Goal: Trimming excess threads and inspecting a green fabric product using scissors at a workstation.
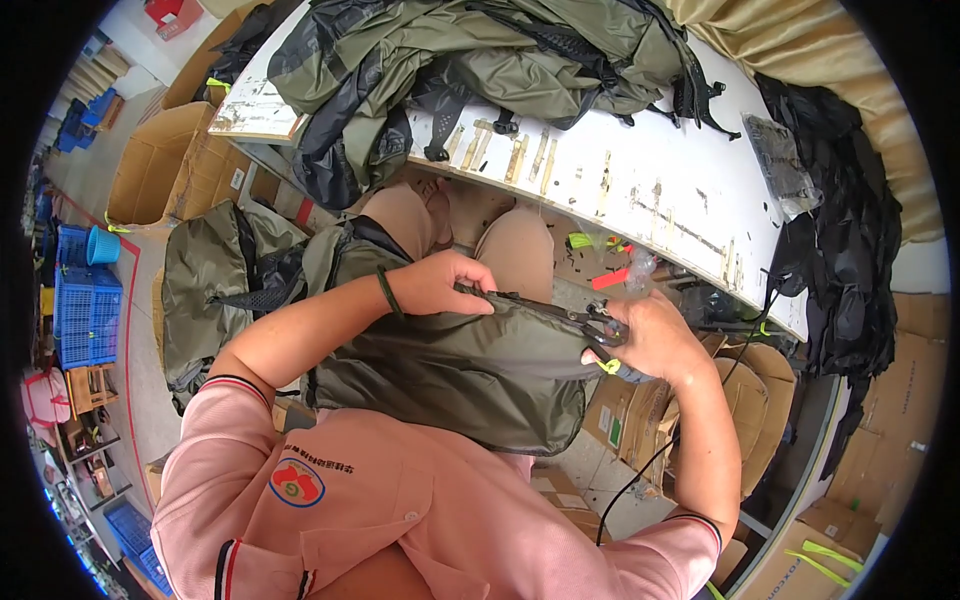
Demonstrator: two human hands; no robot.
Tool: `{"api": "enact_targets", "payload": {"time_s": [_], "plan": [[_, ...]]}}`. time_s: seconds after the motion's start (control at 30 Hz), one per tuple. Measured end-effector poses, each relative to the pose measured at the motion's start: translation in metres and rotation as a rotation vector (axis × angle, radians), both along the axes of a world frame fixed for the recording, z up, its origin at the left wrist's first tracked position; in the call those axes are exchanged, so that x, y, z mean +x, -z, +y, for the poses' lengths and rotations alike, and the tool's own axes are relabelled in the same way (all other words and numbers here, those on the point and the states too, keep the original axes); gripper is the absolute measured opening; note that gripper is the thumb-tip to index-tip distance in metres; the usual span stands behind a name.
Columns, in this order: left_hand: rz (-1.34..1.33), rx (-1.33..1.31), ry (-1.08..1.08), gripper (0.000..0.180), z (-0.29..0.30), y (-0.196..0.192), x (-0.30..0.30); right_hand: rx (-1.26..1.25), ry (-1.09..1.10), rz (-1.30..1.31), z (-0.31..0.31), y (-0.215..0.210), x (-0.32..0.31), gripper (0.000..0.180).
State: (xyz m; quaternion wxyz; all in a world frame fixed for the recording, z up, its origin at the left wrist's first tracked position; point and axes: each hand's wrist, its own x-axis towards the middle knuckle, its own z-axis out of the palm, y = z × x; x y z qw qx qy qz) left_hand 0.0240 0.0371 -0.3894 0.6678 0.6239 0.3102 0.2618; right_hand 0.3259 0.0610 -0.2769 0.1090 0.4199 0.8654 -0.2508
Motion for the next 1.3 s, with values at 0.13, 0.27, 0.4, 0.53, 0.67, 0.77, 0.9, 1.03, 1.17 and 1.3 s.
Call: {"api": "enact_targets", "payload": {"time_s": [0.13, 0.27, 0.4, 0.53, 0.67, 0.77, 0.9, 1.03, 1.17, 1.3], "plan": [[0.052, 0.039, 0.002, 0.019, 0.001, -0.004, 0.000, 0.016, -0.010, -0.046, 0.000, -0.001, 0.002, 0.041], [0.051, 0.000, 0.017, 0.020, 0.001, -0.003, 0.000, 0.062, -0.038, -0.039, -0.001, -0.013, -0.009, 0.042], [0.079, 0.055, 0.030, 0.020, 0.001, -0.005, 0.002, 0.021, -0.053, -0.017, 0.002, -0.010, -0.015, 0.047], [0.060, 0.063, 0.042, 0.020, 0.001, -0.006, 0.001, 0.054, -0.094, 0.007, 0.005, -0.006, -0.016, 0.052], [0.082, 0.081, 0.041, 0.021, 0.002, -0.002, 0.001, 0.023, -0.064, -0.004, 0.006, -0.013, -0.018, 0.050], [0.098, 0.090, 0.038, 0.021, 0.002, -0.003, 0.001, 0.005, -0.038, -0.088, 0.007, -0.020, -0.023, 0.048], [0.082, 0.066, 0.036, 0.022, 0.000, -0.005, 0.002, 0.038, -0.083, -0.119, 0.006, -0.024, -0.035, 0.046], [0.047, 0.051, 0.035, 0.023, 0.000, -0.003, 0.003, -0.043, -0.065, -0.126, 0.007, -0.026, -0.041, 0.044], [0.110, 0.095, 0.041, 0.023, 0.002, -0.004, 0.003, -0.043, -0.082, -0.127, 0.008, -0.020, -0.034, 0.043], [0.071, 0.103, 0.027, 0.024, 0.001, -0.001, 0.002, 0.012, -0.077, -0.043, 0.005, -0.011, -0.030, 0.038]]}}
